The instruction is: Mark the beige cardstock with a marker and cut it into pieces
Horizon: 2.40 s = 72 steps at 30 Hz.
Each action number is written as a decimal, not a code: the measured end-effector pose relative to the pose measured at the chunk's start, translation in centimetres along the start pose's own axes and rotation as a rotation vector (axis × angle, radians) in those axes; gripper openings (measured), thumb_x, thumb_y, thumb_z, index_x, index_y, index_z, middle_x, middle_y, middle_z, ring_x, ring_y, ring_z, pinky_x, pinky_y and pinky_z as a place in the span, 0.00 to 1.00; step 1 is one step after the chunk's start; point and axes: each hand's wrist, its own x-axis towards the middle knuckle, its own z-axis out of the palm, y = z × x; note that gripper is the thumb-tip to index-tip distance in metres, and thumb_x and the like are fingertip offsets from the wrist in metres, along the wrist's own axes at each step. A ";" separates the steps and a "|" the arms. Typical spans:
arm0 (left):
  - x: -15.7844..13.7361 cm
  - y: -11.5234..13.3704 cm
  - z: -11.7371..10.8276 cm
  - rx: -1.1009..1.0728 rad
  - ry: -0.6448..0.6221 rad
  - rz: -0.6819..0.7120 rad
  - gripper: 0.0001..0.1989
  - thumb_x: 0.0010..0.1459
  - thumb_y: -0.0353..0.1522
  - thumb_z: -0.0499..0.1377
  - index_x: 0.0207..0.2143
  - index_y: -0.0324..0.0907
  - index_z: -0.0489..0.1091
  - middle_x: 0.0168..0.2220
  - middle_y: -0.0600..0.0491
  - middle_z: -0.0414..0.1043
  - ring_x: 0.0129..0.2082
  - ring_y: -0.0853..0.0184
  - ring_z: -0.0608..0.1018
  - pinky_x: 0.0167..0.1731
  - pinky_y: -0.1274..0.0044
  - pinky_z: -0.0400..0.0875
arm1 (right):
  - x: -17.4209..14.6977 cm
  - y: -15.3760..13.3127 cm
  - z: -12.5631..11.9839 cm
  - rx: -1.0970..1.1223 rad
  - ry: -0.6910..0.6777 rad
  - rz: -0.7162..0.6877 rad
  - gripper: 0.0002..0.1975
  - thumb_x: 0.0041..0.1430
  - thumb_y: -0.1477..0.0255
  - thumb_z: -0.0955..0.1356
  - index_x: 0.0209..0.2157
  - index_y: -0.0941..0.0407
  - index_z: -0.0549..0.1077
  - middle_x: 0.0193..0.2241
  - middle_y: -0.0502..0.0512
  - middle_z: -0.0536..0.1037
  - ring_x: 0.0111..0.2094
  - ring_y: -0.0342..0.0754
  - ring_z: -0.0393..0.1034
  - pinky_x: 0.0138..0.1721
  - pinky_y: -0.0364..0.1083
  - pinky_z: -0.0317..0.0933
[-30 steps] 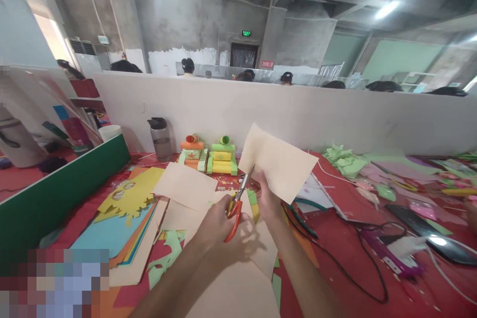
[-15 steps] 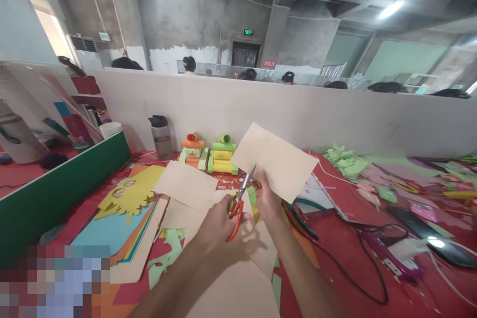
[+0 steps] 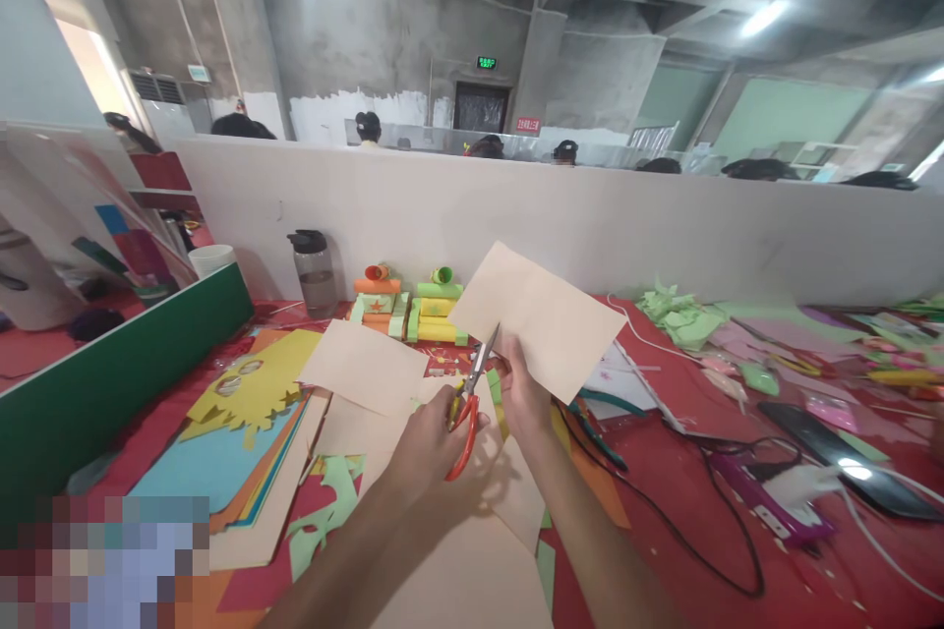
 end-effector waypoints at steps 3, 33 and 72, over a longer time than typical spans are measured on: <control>0.0 0.4 0.0 -0.012 -0.003 -0.010 0.04 0.56 0.34 0.58 0.31 0.45 0.64 0.32 0.53 0.77 0.33 0.63 0.78 0.32 0.77 0.66 | 0.0 0.1 -0.1 0.022 0.018 0.023 0.27 0.47 0.62 0.78 0.50 0.52 0.75 0.52 0.53 0.78 0.43 0.48 0.76 0.40 0.44 0.74; 0.3 -0.3 -0.4 -0.043 0.002 0.024 0.11 0.57 0.40 0.59 0.28 0.44 0.64 0.27 0.54 0.73 0.28 0.65 0.75 0.29 0.77 0.66 | -0.4 -0.5 0.4 0.024 0.039 -0.001 0.28 0.46 0.64 0.78 0.51 0.54 0.75 0.53 0.55 0.77 0.47 0.51 0.75 0.45 0.48 0.75; 0.5 -0.5 -0.3 0.026 0.024 0.009 0.08 0.58 0.36 0.55 0.28 0.44 0.63 0.31 0.52 0.78 0.28 0.67 0.76 0.26 0.79 0.63 | -0.4 -0.4 0.2 -0.029 -0.080 -0.015 0.37 0.43 0.68 0.79 0.57 0.51 0.72 0.54 0.54 0.77 0.51 0.56 0.75 0.44 0.52 0.77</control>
